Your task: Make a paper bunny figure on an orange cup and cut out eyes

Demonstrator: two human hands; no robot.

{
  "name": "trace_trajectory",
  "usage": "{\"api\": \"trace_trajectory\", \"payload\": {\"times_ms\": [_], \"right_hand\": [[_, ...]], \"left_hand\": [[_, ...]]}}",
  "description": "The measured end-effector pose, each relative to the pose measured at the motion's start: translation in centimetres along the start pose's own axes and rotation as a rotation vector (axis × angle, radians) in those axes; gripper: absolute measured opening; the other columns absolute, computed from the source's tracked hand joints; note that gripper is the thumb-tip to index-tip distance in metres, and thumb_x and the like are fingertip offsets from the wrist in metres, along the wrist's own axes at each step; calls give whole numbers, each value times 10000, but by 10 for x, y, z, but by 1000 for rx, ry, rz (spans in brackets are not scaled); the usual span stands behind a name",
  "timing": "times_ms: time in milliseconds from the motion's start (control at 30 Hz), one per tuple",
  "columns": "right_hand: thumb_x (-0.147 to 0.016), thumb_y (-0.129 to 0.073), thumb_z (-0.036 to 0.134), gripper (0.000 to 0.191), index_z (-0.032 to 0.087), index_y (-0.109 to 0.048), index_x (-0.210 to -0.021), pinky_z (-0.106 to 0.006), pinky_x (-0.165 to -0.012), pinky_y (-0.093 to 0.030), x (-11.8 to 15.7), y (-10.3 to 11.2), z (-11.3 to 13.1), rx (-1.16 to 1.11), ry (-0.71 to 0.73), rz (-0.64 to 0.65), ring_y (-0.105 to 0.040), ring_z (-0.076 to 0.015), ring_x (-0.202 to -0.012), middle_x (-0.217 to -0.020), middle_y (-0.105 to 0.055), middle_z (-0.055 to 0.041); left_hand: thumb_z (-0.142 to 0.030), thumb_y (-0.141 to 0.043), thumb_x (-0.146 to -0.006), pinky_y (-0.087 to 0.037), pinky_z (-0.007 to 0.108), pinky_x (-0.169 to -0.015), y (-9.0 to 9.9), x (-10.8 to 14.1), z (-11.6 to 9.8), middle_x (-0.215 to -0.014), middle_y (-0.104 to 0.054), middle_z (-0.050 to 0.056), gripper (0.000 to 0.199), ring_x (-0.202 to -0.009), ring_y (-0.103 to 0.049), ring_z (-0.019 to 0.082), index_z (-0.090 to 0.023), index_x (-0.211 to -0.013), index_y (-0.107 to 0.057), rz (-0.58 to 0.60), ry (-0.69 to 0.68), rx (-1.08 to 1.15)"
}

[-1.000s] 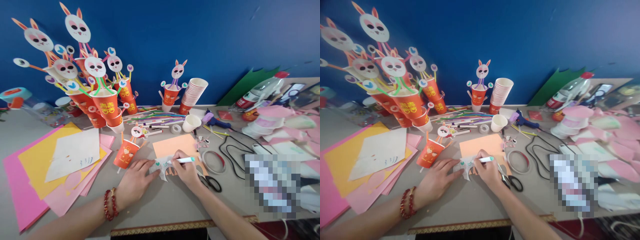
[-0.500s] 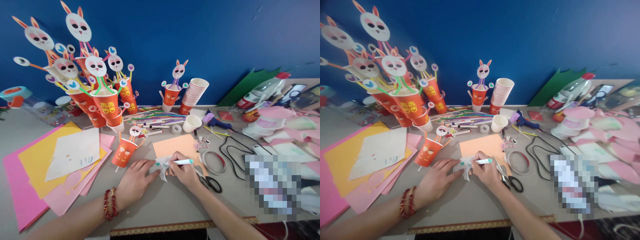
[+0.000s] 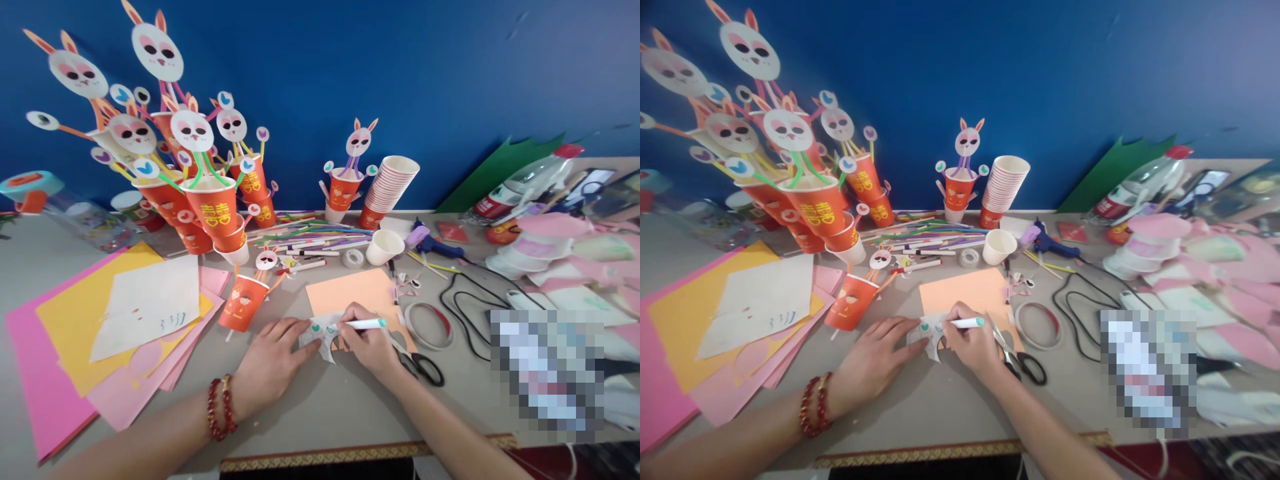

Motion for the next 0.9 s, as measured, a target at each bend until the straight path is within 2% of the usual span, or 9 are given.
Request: {"api": "trace_trajectory", "payload": {"times_ms": [900], "right_hand": [[-851,-518,213,200,218,-455,-661,-228,-480,-271,1,-1,-5,36,2,24,-359,-104,-480,-532,-401,68]], "left_hand": [[-149,-508,-915,-435,464,-959,-1,0,0,-1385,-522,100,429,-1201,-486,294,-288,-1320,-549,-6,-6,-7]]}}
Point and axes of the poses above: each hand's wrist, its own x-axis away from the middle knuckle, its own y-axis out of the back of the hand, z = x × y, the point moved 3 cm from there along -x, towards the middle knuckle
